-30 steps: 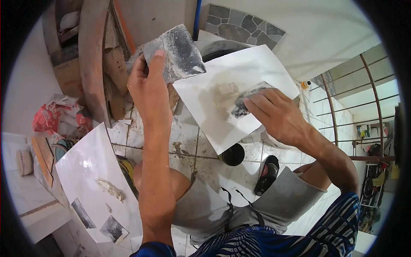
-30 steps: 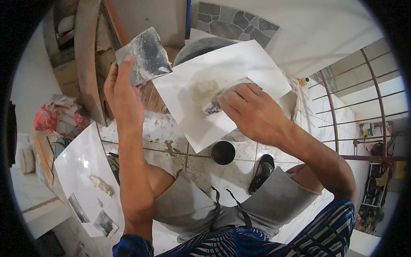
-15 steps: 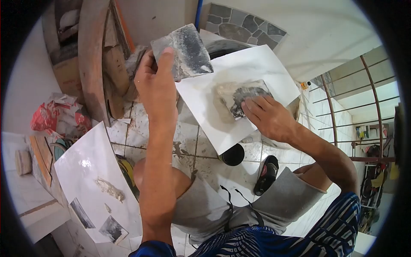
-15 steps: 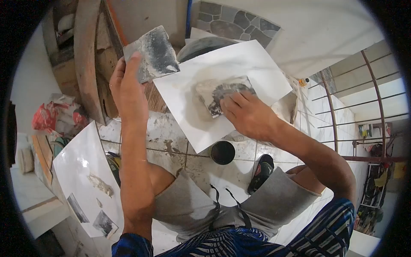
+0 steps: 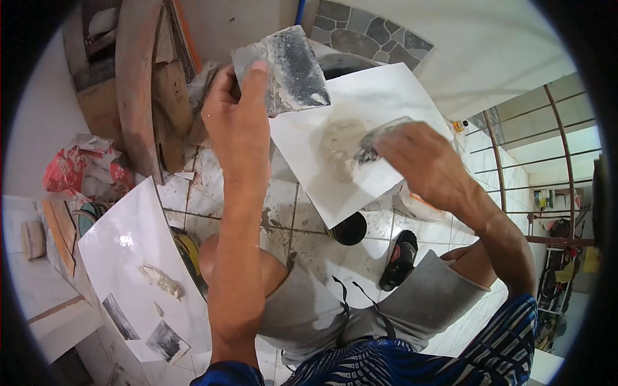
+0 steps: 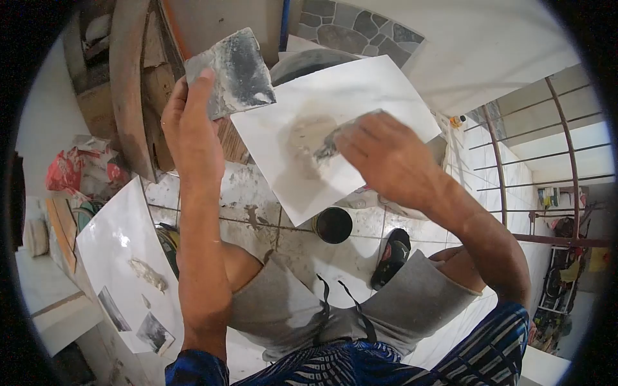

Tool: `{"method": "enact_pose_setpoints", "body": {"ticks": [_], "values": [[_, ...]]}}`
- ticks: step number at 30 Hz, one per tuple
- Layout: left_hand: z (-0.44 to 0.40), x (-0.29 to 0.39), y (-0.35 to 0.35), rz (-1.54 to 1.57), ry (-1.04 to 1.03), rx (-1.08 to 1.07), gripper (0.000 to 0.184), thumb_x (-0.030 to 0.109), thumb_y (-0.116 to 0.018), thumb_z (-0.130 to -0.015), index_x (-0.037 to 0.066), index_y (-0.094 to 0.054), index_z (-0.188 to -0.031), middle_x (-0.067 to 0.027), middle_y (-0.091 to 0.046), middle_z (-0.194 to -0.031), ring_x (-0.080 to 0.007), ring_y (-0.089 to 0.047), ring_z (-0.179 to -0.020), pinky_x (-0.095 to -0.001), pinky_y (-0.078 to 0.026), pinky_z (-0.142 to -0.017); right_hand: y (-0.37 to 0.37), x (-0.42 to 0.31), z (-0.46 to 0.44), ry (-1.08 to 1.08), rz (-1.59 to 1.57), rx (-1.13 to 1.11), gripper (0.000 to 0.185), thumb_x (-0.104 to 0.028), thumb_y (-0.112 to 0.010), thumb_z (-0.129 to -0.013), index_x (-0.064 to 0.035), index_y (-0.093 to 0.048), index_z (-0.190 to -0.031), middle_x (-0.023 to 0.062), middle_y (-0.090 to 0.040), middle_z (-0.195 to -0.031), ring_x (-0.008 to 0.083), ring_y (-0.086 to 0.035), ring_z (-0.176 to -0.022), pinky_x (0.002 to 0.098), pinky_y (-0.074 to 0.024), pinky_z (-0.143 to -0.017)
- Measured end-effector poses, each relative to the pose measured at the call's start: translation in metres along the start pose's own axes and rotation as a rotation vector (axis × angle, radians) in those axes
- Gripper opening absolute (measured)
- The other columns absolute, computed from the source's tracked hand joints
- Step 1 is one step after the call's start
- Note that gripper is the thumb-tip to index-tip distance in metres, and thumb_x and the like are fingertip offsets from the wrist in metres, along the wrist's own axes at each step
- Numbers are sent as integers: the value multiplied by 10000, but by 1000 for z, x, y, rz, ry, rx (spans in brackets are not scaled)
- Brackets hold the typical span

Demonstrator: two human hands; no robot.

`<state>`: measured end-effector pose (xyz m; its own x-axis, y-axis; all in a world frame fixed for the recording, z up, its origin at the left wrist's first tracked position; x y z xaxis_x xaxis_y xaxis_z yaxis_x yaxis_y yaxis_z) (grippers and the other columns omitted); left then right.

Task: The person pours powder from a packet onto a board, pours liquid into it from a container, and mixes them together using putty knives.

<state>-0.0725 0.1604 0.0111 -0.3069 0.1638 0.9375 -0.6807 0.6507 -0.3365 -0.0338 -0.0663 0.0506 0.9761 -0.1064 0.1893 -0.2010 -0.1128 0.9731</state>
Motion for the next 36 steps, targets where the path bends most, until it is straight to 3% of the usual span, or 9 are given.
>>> {"method": "enact_pose_setpoints", "body": {"ticks": [3, 7, 11, 16, 20, 23, 26, 31, 36], "values": [[0, -1, -3, -25, 34, 18, 386, 341, -688, -901, 49, -654, -1150, -18, -648, -1092, -134, -583, -974, -389, -450, -871, -2, 8, -5, -46, 94, 49, 402, -120, -611, -785, 45, -628, -1151, 122, -640, -1102, 283, -589, -1073, 406, -499, -940], [-1, -3, -1, -53, 52, 33, 394, 345, -691, -898, 42, -653, -1148, -18, -648, -1086, -131, -580, -982, -386, -449, -877, -39, -14, 13, 52, 102, -35, 402, -111, -622, -781, 36, -631, -1155, 123, -643, -1127, 285, -588, -1094, 399, -498, -947], [3, 3, -4, 14, 12, 4, 405, 348, -698, -892, 50, -646, -1160, -11, -645, -1081, -131, -578, -984, -403, -436, -898, 1, 11, 6, -83, 36, -31, 393, -119, -616, -794, 27, -631, -1159, 129, -643, -1147, 298, -596, -1086, 415, -492, -964], [-1, -5, -4, -22, 71, 28, 370, 311, -705, -893, 36, -649, -1135, -16, -645, -1068, -111, -587, -926, -324, -486, -805, -36, 2, 19, -4, 17, 10, 375, -99, -607, -808, 22, -624, -1162, 137, -645, -1139, 301, -596, -1104, 419, -481, -984], [-2, -4, -4, 19, 10, -9, 312, 256, -691, -910, 15, -657, -1105, -18, -654, -1014, -101, -593, -870, -243, -483, -743, -4, 9, 11, -52, -21, -41, 397, -83, -619, -784, 23, -627, -1166, 142, -647, -1134, 305, -600, -1088, 414, -502, -957], [-3, -13, -8, 42, 58, 12, 289, 242, -679, -925, 4, -664, -1089, -7, -652, -976, -88, -564, -856, -221, -443, -788, 7, 11, 3, -93, 10, 27, 444, -34, -641, -727, 40, -636, -1165, 156, -649, -1168, 321, -607, -1086, 420, -521, -940], [-1, -2, -13, -41, -72, 0, 279, 233, -686, -920, -26, -683, -1023, 30, -622, -812, -33, -486, -700, -215, -402, -619, -20, -13, 13, 51, 22, -7, 365, -106, -622, -790, 29, -638, -1129, 136, -644, -1097, 289, -601, -1063, 408, -505, -934], [0, 2, -17, -91, -119, -34, 284, 205, -686, -912, -51, -680, -1035, 13, -648, -837, -43, -512, -726, -218, -428, -660, 7, 12, 9, -102, -36, -40, 374, -89, -612, -790, 13, -643, -1149, 120, -653, -1106, 283, -607, -1054, 408, -502, -948], [-2, -2, -22, -90, -134, -31, 286, 200, -685, -904, -58, -678, -1027, -7, -669, -849, -51, -543, -752, -227, -457, -693, -26, 4, 11, -49, 2, 65, 377, -100, -595, -808, 6, -633, -1167, 129, -647, -1120, 287, -603, -1049, 403, -502, -952]]}}
Point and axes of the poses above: each hand's wrist, its own z-axis away from the middle knuckle, its own y-axis out of the back of the hand, x = y × z, the point moved 9 cm from there along -z, towards the middle knuckle
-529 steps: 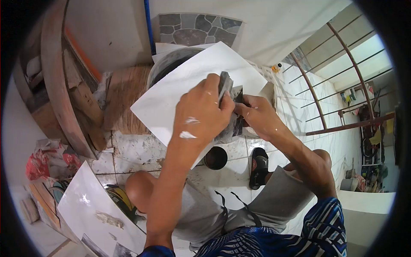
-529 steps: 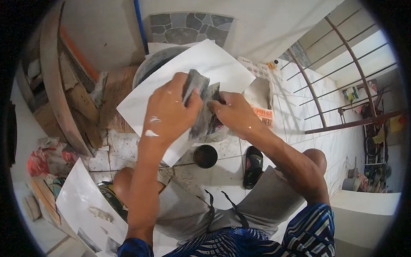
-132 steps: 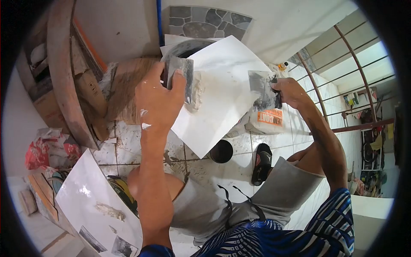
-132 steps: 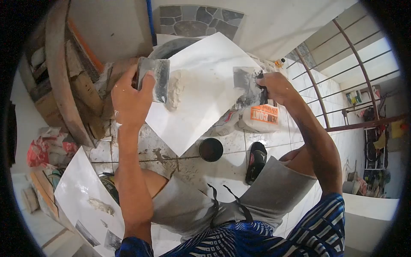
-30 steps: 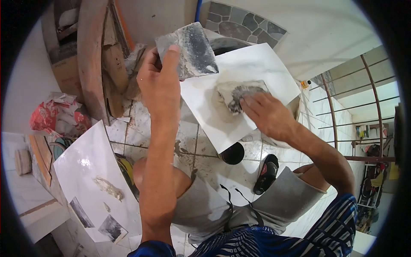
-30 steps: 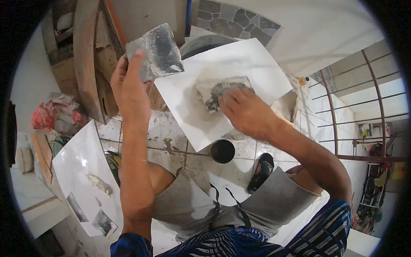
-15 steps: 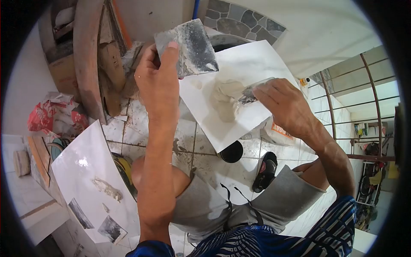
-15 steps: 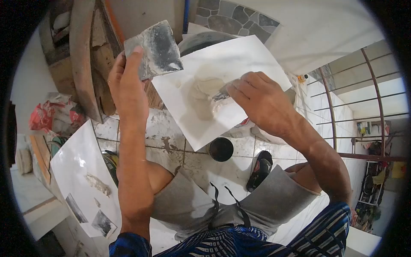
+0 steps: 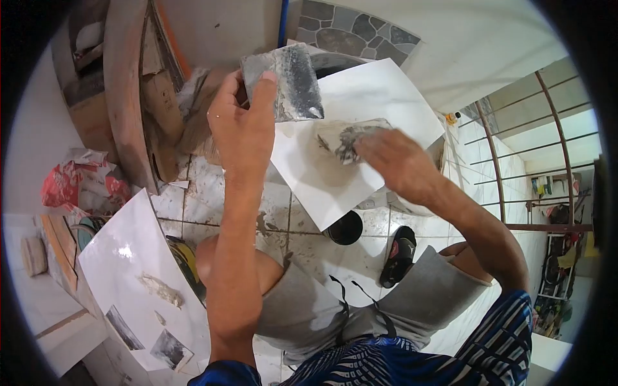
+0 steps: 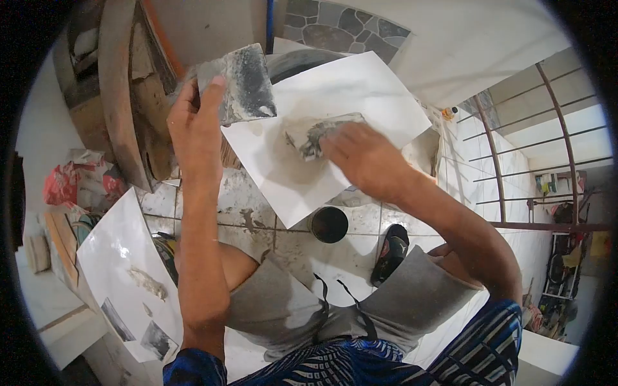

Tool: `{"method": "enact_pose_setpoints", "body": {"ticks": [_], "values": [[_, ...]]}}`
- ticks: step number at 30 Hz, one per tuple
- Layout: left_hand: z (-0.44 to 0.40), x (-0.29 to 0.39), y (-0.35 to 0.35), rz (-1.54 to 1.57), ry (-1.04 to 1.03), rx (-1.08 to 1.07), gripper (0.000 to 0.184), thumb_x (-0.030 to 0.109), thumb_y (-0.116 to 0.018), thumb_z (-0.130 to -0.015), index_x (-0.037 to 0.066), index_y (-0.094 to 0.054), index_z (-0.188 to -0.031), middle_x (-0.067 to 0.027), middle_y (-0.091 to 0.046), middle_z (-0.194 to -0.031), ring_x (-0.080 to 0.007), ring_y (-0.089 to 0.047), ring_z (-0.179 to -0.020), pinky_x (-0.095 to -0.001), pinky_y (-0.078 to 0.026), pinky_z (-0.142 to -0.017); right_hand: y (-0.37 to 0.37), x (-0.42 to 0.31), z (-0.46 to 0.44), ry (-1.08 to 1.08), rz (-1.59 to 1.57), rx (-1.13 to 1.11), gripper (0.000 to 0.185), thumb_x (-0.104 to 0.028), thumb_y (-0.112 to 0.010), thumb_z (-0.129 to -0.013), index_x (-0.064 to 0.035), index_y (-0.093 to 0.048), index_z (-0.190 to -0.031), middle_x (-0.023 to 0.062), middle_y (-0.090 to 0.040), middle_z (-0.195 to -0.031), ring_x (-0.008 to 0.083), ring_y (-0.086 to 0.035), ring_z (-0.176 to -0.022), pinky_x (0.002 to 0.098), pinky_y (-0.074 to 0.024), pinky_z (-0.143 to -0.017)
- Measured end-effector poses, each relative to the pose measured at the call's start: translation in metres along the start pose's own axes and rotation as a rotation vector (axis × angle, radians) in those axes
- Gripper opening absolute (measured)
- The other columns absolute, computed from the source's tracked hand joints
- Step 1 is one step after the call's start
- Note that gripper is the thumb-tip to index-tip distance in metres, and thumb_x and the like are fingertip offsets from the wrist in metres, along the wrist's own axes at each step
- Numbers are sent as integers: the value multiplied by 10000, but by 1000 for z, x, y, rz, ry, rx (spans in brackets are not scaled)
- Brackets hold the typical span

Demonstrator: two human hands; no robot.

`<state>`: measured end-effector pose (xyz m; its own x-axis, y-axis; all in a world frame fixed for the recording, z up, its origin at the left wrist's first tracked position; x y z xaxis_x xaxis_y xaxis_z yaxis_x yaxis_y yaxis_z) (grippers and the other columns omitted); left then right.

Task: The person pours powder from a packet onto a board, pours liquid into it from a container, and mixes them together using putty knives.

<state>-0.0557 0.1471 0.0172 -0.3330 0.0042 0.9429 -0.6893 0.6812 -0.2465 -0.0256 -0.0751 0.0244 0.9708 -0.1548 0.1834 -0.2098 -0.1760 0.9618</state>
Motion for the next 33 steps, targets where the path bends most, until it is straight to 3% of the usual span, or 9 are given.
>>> {"method": "enact_pose_setpoints", "body": {"ticks": [7, 11, 12, 17, 21, 24, 28, 29, 33], "values": [[0, 4, -1, -55, -35, -31, 302, 209, -687, -903, -63, -671, -1032, -25, -681, -843, -66, -563, -734, -242, -474, -689, 40, 11, -6, -73, 9, -52, 367, -87, -620, -791, 10, -642, -1144, 129, -644, -1124, 285, -607, -1046, 400, -505, -945], [-1, 1, -2, -115, -34, -40, 309, 214, -684, -903, -64, -670, -1040, -31, -683, -838, -69, -566, -725, -247, -477, -681, 20, -15, 14, 47, 1, 2, 384, -77, -608, -785, 53, -632, -1145, 147, -639, -1141, 293, -602, -1082, 426, -496, -966], [-1, 2, -2, -117, -32, -43, 311, 214, -684, -903, -65, -668, -1041, -32, -685, -840, -69, -567, -724, -249, -478, -680, 8, -25, 21, 31, -16, -62, 497, -30, -653, -699, 53, -617, -1188, 162, -646, -1179, 319, -610, -1094, 439, -517, -967], [5, 7, -10, -184, 6, -127, 312, 215, -682, -904, -61, -666, -1049, -42, -692, -840, -76, -571, -716, -258, -482, -677, 36, -15, 27, -67, 1, -77, 440, -105, -627, -763, 65, -620, -1169, 160, -629, -1157, 305, -596, -1079, 434, -495, -961], [8, 2, -24, -341, 29, -275, 317, 214, -690, -903, -47, -663, -1081, -62, -697, -844, -82, -578, -719, -266, -486, -681, 22, -27, 39, -33, -62, -73, 403, -26, -678, -763, 46, -629, -1156, 149, -652, -1144, 314, -620, -1059, 430, -521, -909], [11, -2, -30, -302, 19, -341, 322, 201, -704, -902, -39, -657, -1112, -76, -705, -882, -86, -589, -747, -272, -493, -693, 39, 1, 41, -207, -137, -39, 410, -28, -648, -707, 19, -638, -1114, 128, -646, -1134, 294, -607, -1047, 392, -516, -864], [12, 6, -37, -234, 23, -436, 324, 132, -722, -892, -24, -637, -1163, -80, -710, -978, -97, -624, -825, -270, -513, -734, 65, 50, 57, -722, -413, 151, 206, -7, -587, -874, 20, -631, -1073, 169, -660, -883, 352, -623, -785, 390, -499, -711], [14, 7, -38, -191, 21, -460, 329, 109, -726, -887, -19, -631, -1175, -81, -709, -1002, -100, -634, -846, -269, -518, -746, 63, 59, 63, -937, -529, 79, 160, -74, -570, -953, 27, -611, -1071, 150, -609, -728, 295, -568, -632, 375, -457, -634], [25, 7, -46, -211, 78, -564, 340, 55, -732, -871, -8, -608, -1180, -75, -704, -1017, -110, -656, -885, -264, -529, -774, 47, 69, 79, -1106, -788, 178, 177, -122, -608, -960, 39, -595, -1035, 68, -561, -682, 107, -445, -636, 316, -386, -572]]}}
Point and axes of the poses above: each hand's wrist, its own z-axis away from the middle knuckle, its own y-axis out of the back of the hand, x = y × z, the point moved 9 cm from there along -z, towards the middle knuckle
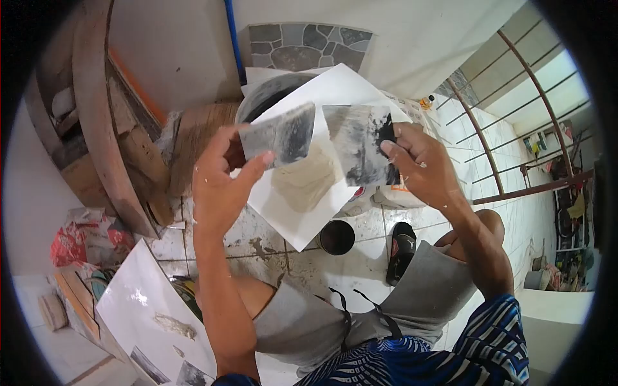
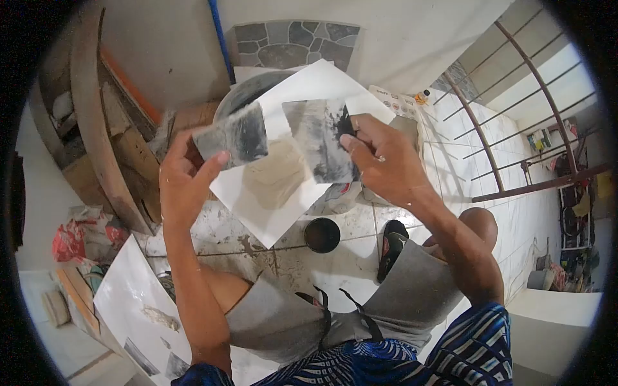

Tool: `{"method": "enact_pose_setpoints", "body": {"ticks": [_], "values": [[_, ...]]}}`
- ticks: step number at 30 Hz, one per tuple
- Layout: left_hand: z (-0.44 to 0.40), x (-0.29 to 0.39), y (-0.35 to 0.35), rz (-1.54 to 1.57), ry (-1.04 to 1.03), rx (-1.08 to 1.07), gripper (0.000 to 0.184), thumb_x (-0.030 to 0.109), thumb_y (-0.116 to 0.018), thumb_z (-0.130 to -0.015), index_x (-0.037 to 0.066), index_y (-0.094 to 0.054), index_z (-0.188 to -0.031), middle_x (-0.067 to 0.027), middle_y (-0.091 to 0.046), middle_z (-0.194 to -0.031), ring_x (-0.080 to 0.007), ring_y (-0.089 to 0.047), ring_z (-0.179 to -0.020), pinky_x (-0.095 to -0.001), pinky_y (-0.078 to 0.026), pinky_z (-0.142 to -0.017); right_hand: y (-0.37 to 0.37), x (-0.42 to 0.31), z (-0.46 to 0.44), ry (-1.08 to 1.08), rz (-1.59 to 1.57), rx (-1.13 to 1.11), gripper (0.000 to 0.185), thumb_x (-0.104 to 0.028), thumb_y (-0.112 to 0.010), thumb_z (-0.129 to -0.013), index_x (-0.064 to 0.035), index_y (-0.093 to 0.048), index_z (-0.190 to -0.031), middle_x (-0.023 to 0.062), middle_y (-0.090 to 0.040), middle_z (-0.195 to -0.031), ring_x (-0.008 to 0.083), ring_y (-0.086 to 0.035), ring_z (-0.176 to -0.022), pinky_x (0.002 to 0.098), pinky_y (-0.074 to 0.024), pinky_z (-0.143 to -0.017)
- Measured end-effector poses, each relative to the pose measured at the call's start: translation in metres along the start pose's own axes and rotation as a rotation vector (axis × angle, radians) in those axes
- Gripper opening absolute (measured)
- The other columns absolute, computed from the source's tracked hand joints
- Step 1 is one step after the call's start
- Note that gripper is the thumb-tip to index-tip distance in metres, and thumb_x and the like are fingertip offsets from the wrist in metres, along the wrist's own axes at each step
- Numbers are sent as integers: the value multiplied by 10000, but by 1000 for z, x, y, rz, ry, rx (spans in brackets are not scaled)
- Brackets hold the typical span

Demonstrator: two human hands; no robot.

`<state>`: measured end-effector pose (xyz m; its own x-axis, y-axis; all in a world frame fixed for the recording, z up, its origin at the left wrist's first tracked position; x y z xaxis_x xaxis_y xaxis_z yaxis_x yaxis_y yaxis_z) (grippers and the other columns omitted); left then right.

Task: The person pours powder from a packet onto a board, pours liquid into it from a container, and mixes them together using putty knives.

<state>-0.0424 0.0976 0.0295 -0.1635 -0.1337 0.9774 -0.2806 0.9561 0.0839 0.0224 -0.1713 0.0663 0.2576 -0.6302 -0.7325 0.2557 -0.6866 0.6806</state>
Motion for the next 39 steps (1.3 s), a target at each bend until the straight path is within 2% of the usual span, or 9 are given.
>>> {"method": "enact_pose_setpoints", "body": {"ticks": [3, 10, 13, 14, 18, 21, 30, 33, 39], "values": [[4, 0, -5, -14, -59, 26, 324, 63, -740, -860, -1, -603, -1147, -62, -704, -951, -112, -659, -827, -264, -532, -737, -8, 5, -3, 59, -182, 53, 184, -122, -610, -959, 48, -587, -1029, 60, -573, -678, 101, -450, -623, 303, -383, -561], [15, 13, -30, -254, -208, 239, 294, 126, -762, -799, 21, -570, -994, -64, -592, -729, -119, -560, -611, -286, -473, -576, -18, 10, -6, -11, -182, 140, 209, -128, -631, -917, 39, -593, -1037, 100, -573, -659, 120, -491, -563, 322, -421, -534], [22, 30, -52, -302, -306, 278, 284, 125, -758, -789, 35, -557, -969, -80, -559, -716, -181, -559, -573, -319, -475, -545, -27, -6, -4, 20, -82, 183, 244, -148, -654, -898, 37, -599, -1048, 145, -621, -695, 188, -568, -574, 342, -470, -573], [24, 34, -58, -321, -320, 281, 285, 123, -758, -788, 36, -555, -968, -88, -566, -730, -196, -567, -573, -326, -479, -542, -27, -18, -2, 89, -10, 234, 265, -147, -658, -884, 39, -598, -1063, 196, -664, -750, 290, -637, -623, 384, -507, -621], [27, 46, -69, -382, -419, 287, 278, 105, -757, -794, 37, -553, -971, -100, -583, -804, -251, -599, -589, -354, -495, -533, -39, -35, -2, 106, -38, 174, 247, -120, -646, -878, 32, -591, -1065, 250, -677, -803, 399, -685, -740, 447, -523, -666], [28, 50, -71, -406, -462, 293, 276, 93, -759, -797, 37, -552, -971, -97, -578, -815, -258, -600, -599, -356, -493, -526, -46, -33, -5, 136, 30, 121, 250, -119, -663, -909, 9, -604, -1115, 219, -707, -865, 294, -663, -669, 364, -521, -657], [30, 46, -71, -405, -470, 316, 296, 80, -769, -792, 22, -556, -989, -104, -579, -822, -260, -603, -623, -353, -493, -530, -37, -37, 5, 195, 35, 153, 176, -69, -627, -903, -4, -599, -1063, 188, -678, -808, 290, -655, -640, 365, -502, -564], [28, 42, -70, -412, -451, 324, 288, 81, -766, -795, 19, -558, -985, -107, -581, -828, -262, -604, -625, -356, -499, -544, -38, -41, 11, 218, -53, 193, 167, -61, -631, -874, 21, -583, -1012, 233, -639, -729, 413, -643, -642, 437, -487, -572], [22, 28, -64, -416, -366, 329, 264, 86, -762, -798, 34, -566, -969, -115, -583, -789, -269, -591, -612, -363, -500, -569, -42, -45, 26, 254, 23, 209, 180, -77, -642, -881, 1, -586, -1033, 211, -618, -710, 366, -616, -584, 413, -476, -545]]}}
Point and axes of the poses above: each hand's wrist, its own z-axis away from the middle knuckle, its own y-axis out of the back of the hand, x = y × z, the point moved 9 cm from there along -z, towards the middle knuckle
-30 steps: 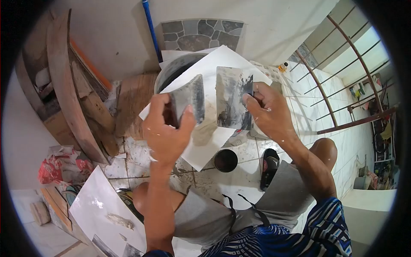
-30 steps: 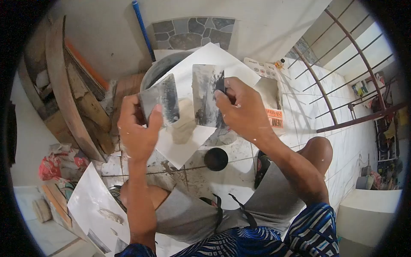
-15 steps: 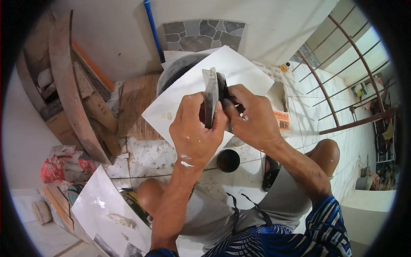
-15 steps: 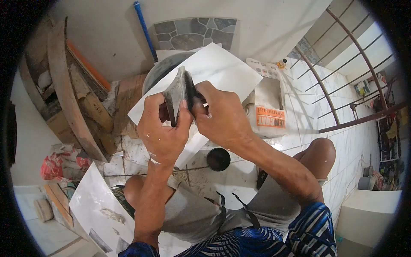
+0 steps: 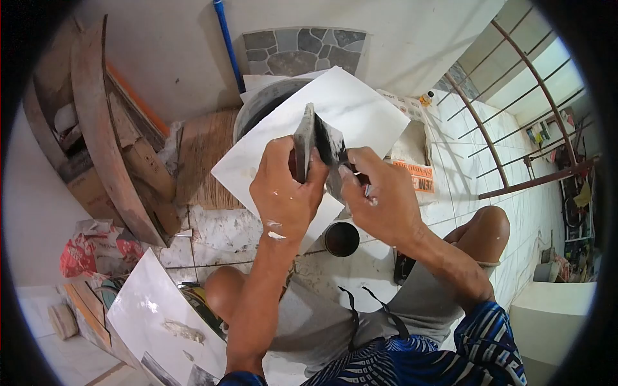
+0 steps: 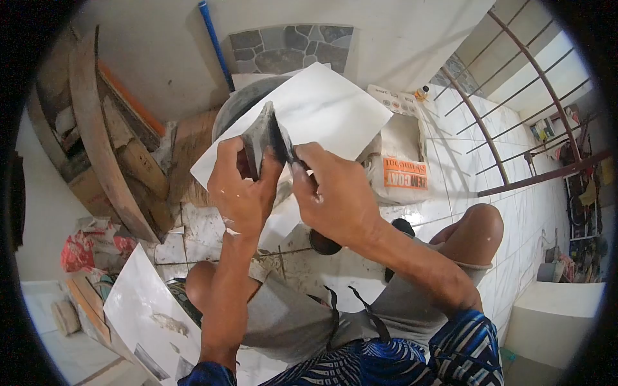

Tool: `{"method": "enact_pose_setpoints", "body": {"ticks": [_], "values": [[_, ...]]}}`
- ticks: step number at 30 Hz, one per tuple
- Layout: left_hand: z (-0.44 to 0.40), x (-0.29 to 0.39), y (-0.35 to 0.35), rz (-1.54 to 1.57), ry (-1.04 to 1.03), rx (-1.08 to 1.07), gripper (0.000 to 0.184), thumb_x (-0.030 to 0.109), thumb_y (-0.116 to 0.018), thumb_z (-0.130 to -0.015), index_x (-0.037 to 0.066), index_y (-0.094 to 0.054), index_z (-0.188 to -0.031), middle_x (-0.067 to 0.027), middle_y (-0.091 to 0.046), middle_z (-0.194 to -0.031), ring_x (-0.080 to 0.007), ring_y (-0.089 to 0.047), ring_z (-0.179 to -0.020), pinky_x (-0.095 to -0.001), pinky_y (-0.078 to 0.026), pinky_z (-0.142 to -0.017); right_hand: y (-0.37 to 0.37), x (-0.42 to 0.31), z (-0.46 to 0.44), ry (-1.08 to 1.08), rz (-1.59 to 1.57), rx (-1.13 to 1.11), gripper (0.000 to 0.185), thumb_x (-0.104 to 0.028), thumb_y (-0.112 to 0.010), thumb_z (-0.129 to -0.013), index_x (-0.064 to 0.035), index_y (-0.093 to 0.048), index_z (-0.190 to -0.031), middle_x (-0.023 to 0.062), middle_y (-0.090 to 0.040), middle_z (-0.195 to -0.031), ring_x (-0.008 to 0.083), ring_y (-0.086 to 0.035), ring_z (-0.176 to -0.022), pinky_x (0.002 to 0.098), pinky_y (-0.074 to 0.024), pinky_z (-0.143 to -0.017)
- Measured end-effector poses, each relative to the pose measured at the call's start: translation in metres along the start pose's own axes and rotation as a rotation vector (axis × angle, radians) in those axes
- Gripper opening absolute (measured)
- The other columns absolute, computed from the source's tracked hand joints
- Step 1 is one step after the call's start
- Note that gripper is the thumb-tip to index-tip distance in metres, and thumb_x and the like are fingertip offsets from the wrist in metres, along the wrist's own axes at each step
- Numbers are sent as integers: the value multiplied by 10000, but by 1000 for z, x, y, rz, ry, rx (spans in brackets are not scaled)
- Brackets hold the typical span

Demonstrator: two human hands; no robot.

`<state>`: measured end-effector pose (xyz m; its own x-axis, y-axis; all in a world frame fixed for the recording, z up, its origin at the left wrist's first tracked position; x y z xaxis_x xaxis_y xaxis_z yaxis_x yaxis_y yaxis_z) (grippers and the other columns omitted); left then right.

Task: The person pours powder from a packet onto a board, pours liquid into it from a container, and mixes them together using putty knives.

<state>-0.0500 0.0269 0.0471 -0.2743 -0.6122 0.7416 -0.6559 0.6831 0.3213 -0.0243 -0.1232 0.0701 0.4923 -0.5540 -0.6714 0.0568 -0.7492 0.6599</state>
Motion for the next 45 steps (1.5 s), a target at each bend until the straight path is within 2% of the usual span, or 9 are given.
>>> {"method": "enact_pose_setpoints", "body": {"ticks": [7, 11, 20, 30, 34, 37, 39, 42, 45], "values": [[-3, -15, 7, -50, 103, 6, 274, 102, -767, -784, 34, -565, -956, -112, -597, -774, -249, -582, -601, -351, -489, -563, 32, 1, 0, -90, -26, -1, 136, -84, -626, -921, -1, -570, -1013, 172, -591, -686, 270, -563, -544, 354, -448, -543], [1, -5, 9, -21, 20, 45, 275, 107, -769, -783, 36, -557, -943, -101, -582, -756, -243, -576, -586, -353, -486, -557, 46, 21, -15, -134, -3, 160, 150, -104, -636, -932, 11, -565, -997, 161, -593, -680, 223, -513, -537, 330, -431, -540], [11, 13, -4, 61, -90, 30, 285, 42, -768, -778, 57, -552, -963, -93, -566, -801, -256, -601, -594, -359, -488, -519, 16, -2, -24, 32, 97, 236, 136, -118, -639, -927, -1, -576, -957, 203, -625, -703, 374, -648, -622, 420, -494, -572], [0, -7, -2, -8, -84, -12, 305, 33, -772, -787, 41, -585, -1028, -125, -594, -855, -305, -617, -651, -387, -498, -553, 29, 5, -9, -127, -54, 102, 132, -80, -655, -911, 1, -568, -967, 176, -629, -712, 308, -636, -584, 379, -487, -557], [-7, -7, 8, -49, -159, -141, 304, -9, -711, -823, 71, -613, -1100, -118, -641, -957, -320, -657, -798, -388, -531, -685, 74, 24, -12, -80, 95, 196, 138, -65, -657, -909, -1, -597, -1016, 174, -638, -794, 289, -636, -642, 349, -491, -600], [-8, -11, 19, -15, -232, -199, 360, -90, -647, -764, 73, -637, -1085, -121, -663, -1060, -337, -659, -938, -395, -538, -810, 94, 15, -7, 35, 149, 228, 171, -32, -640, -896, 14, -620, -1059, 181, -642, -865, 293, -642, -691, 353, -504, -627], [-9, -9, 26, -4, -293, -229, 380, -140, -605, -715, 57, -640, -1038, -126, -673, -1092, -332, -659, -1015, -418, -541, -923, 93, 2, -1, 162, 269, 122, 222, 4, -633, -873, 22, -626, -1094, 177, -649, -892, 297, -643, -714, 364, -513, -636], [-8, -14, 31, 9, -346, -246, 395, -172, -687, -704, 42, -613, -1027, -139, -697, -1088, -319, -673, -1026, -405, -524, -936, 80, -16, 10, 280, 273, -8, 348, 75, -646, -790, 26, -633, -1134, 151, -664, -933, 294, -648, -776, 384, -530, -654], [-10, -18, 34, 128, -256, -238, 389, -175, -663, -677, 50, -618, -991, -116, -698, -1044, -300, -680, -1043, -466, -528, -1004, 65, -23, 18, 391, 272, -54, 457, 82, -680, -709, 15, -636, -1160, 126, -668, -919, 285, -650, -796, 373, -540, -659]]}}
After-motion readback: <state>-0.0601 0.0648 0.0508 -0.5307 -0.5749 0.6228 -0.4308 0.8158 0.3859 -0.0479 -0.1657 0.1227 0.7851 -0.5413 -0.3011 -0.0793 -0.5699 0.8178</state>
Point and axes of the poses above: each hand's wrist, its own z-axis away from the middle knuckle, its own y-axis out of the back of the hand, x = y × z, the point moved 9 cm from there along -z, towards the middle knuckle
